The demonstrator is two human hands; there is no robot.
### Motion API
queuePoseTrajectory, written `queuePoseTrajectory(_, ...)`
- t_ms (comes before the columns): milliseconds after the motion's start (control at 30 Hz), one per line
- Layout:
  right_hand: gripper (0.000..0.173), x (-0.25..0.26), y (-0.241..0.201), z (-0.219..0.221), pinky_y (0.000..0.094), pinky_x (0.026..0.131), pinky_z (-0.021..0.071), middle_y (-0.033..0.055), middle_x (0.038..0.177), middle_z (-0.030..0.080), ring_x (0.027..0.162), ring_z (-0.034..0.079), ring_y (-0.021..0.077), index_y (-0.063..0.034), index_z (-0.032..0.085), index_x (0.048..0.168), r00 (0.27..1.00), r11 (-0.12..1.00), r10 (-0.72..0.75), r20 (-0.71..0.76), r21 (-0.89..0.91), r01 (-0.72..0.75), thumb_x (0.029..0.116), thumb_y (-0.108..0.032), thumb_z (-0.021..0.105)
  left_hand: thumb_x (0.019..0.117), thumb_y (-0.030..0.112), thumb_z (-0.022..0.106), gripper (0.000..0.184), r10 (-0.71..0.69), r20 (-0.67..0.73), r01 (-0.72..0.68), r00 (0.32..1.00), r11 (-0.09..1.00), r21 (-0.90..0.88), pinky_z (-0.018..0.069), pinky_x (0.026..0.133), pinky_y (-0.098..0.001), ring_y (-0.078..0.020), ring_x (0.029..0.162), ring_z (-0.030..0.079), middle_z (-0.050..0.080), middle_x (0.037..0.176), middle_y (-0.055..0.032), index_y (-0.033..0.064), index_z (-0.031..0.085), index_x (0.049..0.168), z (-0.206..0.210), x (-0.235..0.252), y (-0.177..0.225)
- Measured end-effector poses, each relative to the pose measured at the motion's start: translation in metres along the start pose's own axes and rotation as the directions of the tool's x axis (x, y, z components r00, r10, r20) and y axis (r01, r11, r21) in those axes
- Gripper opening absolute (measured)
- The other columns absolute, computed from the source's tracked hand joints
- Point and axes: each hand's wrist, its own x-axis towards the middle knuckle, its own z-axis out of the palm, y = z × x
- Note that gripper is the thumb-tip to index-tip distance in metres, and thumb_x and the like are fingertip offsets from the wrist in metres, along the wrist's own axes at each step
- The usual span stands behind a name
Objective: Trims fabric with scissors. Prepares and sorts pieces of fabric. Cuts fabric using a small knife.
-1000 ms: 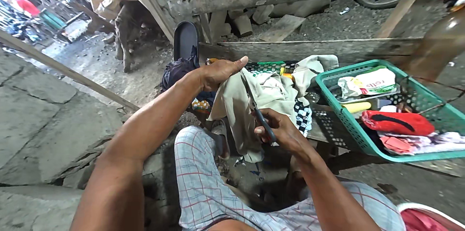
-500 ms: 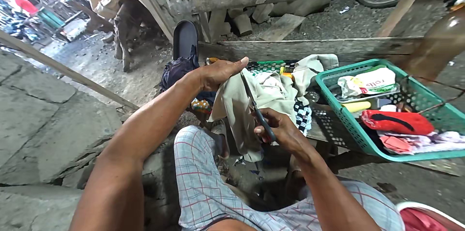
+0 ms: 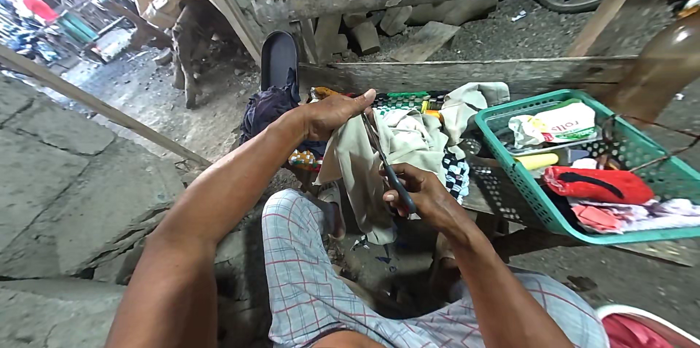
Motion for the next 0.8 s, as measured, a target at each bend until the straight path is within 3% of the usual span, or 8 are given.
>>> queuePoseTrajectory(100, 0.055, 0.001, 0.0, -0.002, 0.0267, 0.053, 0.0562, 0.0055, 0.083, 0.068, 0.06, 0.064, 0.0138, -0.005, 0.061, 0.131, 1.0, 1.0, 0.004, -0.013, -0.002, -0.004, 0.086, -0.029, 0.081, 0.109, 0.056, 0.016, 0.074, 0.091, 0.157, -0.08, 0.983, 0.994, -0.072, 0.0606, 0.086, -0.0412, -0.0249, 0.097, 0.073, 0.073, 0.106, -0.0164, 0.0013, 0.066, 0.116, -0.007, 0.008, -0.01)
queuePoseTrajectory(167, 0.055, 0.004, 0.005, -0.007, 0.028, 0.056, 0.0567, 0.0066, 0.088, 0.069, 0.063, 0.064, 0.0145, -0.0063, 0.061, 0.131, 0.999, 0.999, -0.003, -0.037, -0.036, 0.002, 0.0864, -0.031, 0.081, 0.1087, 0.056, 0.014, 0.078, 0.132, 0.192, -0.11, 0.973, 0.986, -0.122, 0.0588, 0.092, -0.0448, -0.0294, 0.106, 0.071, 0.071, 0.114, -0.0206, -0.0019, 0.064, 0.122, -0.01, 0.016, -0.02)
queuePoseTrajectory(300, 0.051, 0.017, 0.024, -0.018, 0.0347, 0.068, 0.0612, 0.0107, 0.094, 0.07, 0.073, 0.069, 0.0193, -0.0036, 0.054, 0.135, 0.99, 0.998, 0.038, -0.136, -0.034, -0.043, 0.093, -0.026, 0.073, 0.1085, 0.057, 0.013, 0.079, 0.059, -0.003, -0.059, 0.998, 0.998, -0.035, 0.0587, 0.088, -0.0444, -0.0266, 0.101, 0.073, 0.074, 0.112, -0.0174, 0.0006, 0.064, 0.127, -0.003, 0.026, -0.031)
queuePoseTrajectory(467, 0.045, 0.021, 0.027, -0.024, 0.039, 0.08, 0.0636, 0.014, 0.099, 0.073, 0.085, 0.074, 0.024, -0.0017, 0.05, 0.138, 0.949, 0.997, 0.08, -0.306, 0.011, -0.08, 0.0994, -0.017, 0.065, 0.1085, 0.058, 0.013, 0.08, 0.063, -0.138, -0.062, 0.988, 0.998, 0.016, 0.0596, 0.088, -0.0466, -0.0292, 0.097, 0.074, 0.076, 0.104, -0.0188, -0.0016, 0.066, 0.116, -0.022, 0.013, -0.036)
queuePoseTrajectory(533, 0.044, 0.023, 0.027, -0.028, 0.0389, 0.079, 0.0634, 0.0139, 0.097, 0.073, 0.084, 0.074, 0.0241, -0.0035, 0.05, 0.138, 0.937, 0.998, 0.053, -0.345, 0.004, -0.055, 0.0985, -0.014, 0.066, 0.1082, 0.058, 0.013, 0.08, 0.068, -0.158, -0.07, 0.985, 0.998, -0.004, 0.0603, 0.087, -0.0469, -0.0307, 0.096, 0.075, 0.076, 0.102, -0.0199, -0.0016, 0.066, 0.115, -0.029, -0.006, -0.033)
queuePoseTrajectory(633, 0.057, 0.022, 0.022, -0.027, 0.0393, 0.078, 0.0632, 0.0139, 0.1, 0.073, 0.085, 0.074, 0.0247, -0.0043, 0.047, 0.142, 0.926, 0.999, -0.037, -0.375, 0.021, 0.048, 0.0913, -0.005, 0.071, 0.1086, 0.056, 0.011, 0.079, 0.119, -0.145, -0.122, 0.982, 0.992, -0.015, 0.0608, 0.087, -0.0466, -0.031, 0.098, 0.075, 0.076, 0.103, -0.02, -0.0009, 0.066, 0.113, -0.027, -0.032, -0.03)
queuePoseTrajectory(733, 0.067, 0.021, 0.016, -0.005, 0.04, 0.076, 0.0618, 0.013, 0.111, 0.071, 0.09, 0.072, 0.0254, -0.006, 0.043, 0.145, 0.94, 0.983, -0.164, -0.3, 0.032, 0.182, 0.0863, -0.006, 0.074, 0.1089, 0.053, 0.01, 0.078, 0.199, -0.135, -0.199, 0.971, 0.98, 0.012, 0.0611, 0.087, -0.0462, -0.028, 0.097, 0.074, 0.076, 0.104, -0.0173, -0.0001, 0.066, 0.111, -0.009, -0.043, -0.035)
queuePoseTrajectory(800, 0.071, 0.02, 0.017, 0.018, 0.043, 0.08, 0.0621, 0.0145, 0.117, 0.07, 0.095, 0.072, 0.0273, -0.0065, 0.038, 0.148, 0.941, 0.968, -0.221, -0.256, 0.056, 0.243, 0.0857, -0.004, 0.073, 0.109, 0.053, 0.011, 0.077, 0.226, -0.135, -0.238, 0.965, 0.968, -0.076, 0.0611, 0.084, -0.0454, -0.0274, 0.096, 0.074, 0.075, 0.105, -0.0174, -0.0002, 0.066, 0.111, 0.01, -0.04, -0.035)
